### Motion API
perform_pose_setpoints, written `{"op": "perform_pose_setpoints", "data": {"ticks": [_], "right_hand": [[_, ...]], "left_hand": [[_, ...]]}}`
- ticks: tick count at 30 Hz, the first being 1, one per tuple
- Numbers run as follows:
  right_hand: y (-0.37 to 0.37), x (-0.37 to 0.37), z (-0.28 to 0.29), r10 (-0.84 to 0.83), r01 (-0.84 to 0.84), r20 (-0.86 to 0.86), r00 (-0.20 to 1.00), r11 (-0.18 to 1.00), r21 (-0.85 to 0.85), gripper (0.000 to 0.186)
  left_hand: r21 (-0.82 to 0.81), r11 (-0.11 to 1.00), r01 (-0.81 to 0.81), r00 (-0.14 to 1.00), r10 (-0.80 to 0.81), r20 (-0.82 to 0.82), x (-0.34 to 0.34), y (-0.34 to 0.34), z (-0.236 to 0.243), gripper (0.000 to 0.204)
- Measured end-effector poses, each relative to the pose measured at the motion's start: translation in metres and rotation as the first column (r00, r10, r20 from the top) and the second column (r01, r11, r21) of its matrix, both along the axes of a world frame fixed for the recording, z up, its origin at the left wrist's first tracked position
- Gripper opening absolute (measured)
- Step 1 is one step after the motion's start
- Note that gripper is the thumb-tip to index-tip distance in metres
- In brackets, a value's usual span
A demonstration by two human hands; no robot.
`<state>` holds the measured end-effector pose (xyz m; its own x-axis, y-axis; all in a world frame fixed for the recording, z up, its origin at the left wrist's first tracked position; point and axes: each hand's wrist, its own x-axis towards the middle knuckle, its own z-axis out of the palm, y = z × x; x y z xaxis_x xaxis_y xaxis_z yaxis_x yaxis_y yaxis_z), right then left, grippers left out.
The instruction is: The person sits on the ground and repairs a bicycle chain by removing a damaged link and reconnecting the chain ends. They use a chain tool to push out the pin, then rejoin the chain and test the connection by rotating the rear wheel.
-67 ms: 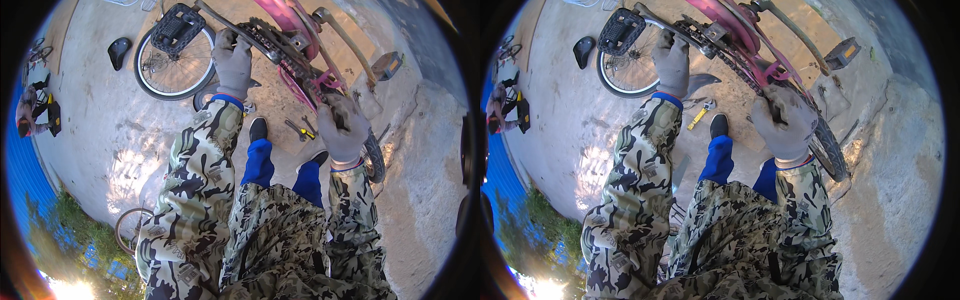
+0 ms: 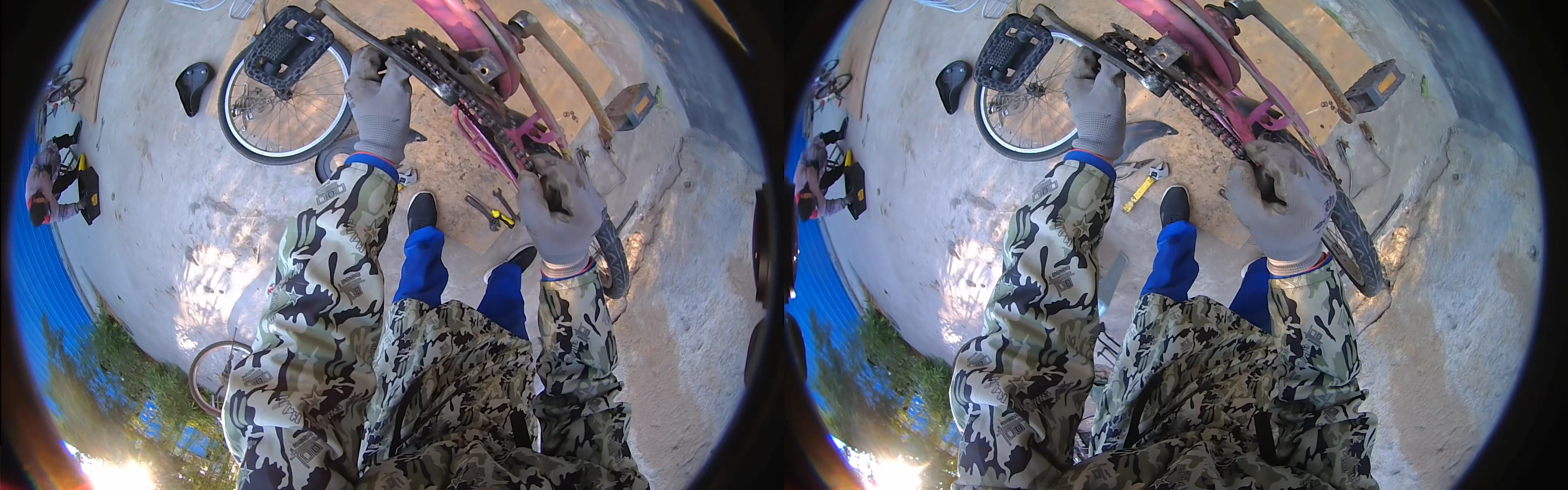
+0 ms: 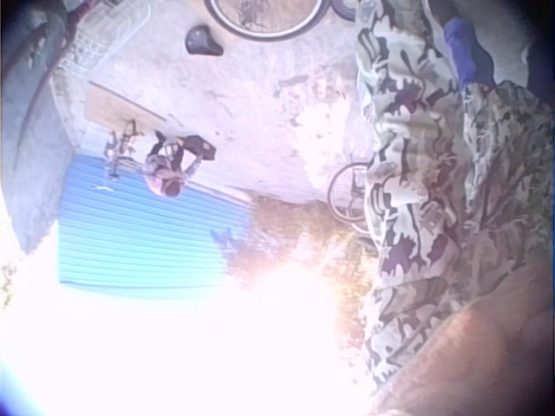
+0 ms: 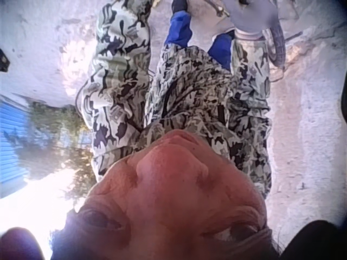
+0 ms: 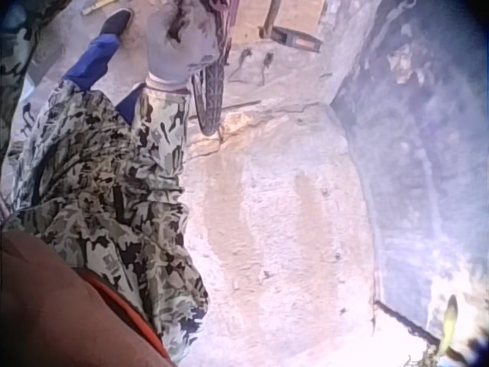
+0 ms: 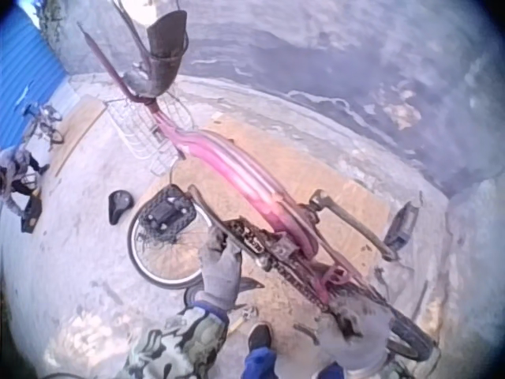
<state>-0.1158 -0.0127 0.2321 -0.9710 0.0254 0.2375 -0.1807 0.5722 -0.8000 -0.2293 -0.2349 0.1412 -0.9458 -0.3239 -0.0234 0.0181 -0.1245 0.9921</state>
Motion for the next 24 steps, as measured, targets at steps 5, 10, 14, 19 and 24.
{"op": "perform_pose_setpoints", "data": {"ticks": [5,10,14,19,24], "right_hand": [[0.002,-0.005,0.0,0.019,-0.019,-0.004,1.0,1.0,0.01,0.015],[0.003,-0.014,0.0,0.025,-0.02,-0.045,0.999,0.994,0.105,0.017],[0.001,-0.02,-0.001,0.022,0.0,-0.133,0.991,0.986,0.167,0.02],[-0.006,-0.021,-0.014,-0.019,0.013,-0.104,0.994,0.998,-0.063,0.023],[-0.004,-0.015,-0.018,0.036,-0.037,-0.048,0.998,0.999,-0.011,0.022]], "left_hand": [[0.006,0.999,-0.035,0.999,0.035,-0.026,0.001,0.0,-0.003,0.014],[-0.065,0.997,-0.04,0.999,0.041,0.004,0.003,0.0,-0.001,0.015],[-0.004,0.997,-0.078,0.994,0.078,0.082,0.008,0.007,0.006,0.015],[0.06,0.993,-0.1,0.99,0.093,0.111,0.009,0.012,0.006,0.016],[0.004,0.999,-0.049,0.999,0.049,-0.002,0.006,0.008,0.006,0.017]]}}
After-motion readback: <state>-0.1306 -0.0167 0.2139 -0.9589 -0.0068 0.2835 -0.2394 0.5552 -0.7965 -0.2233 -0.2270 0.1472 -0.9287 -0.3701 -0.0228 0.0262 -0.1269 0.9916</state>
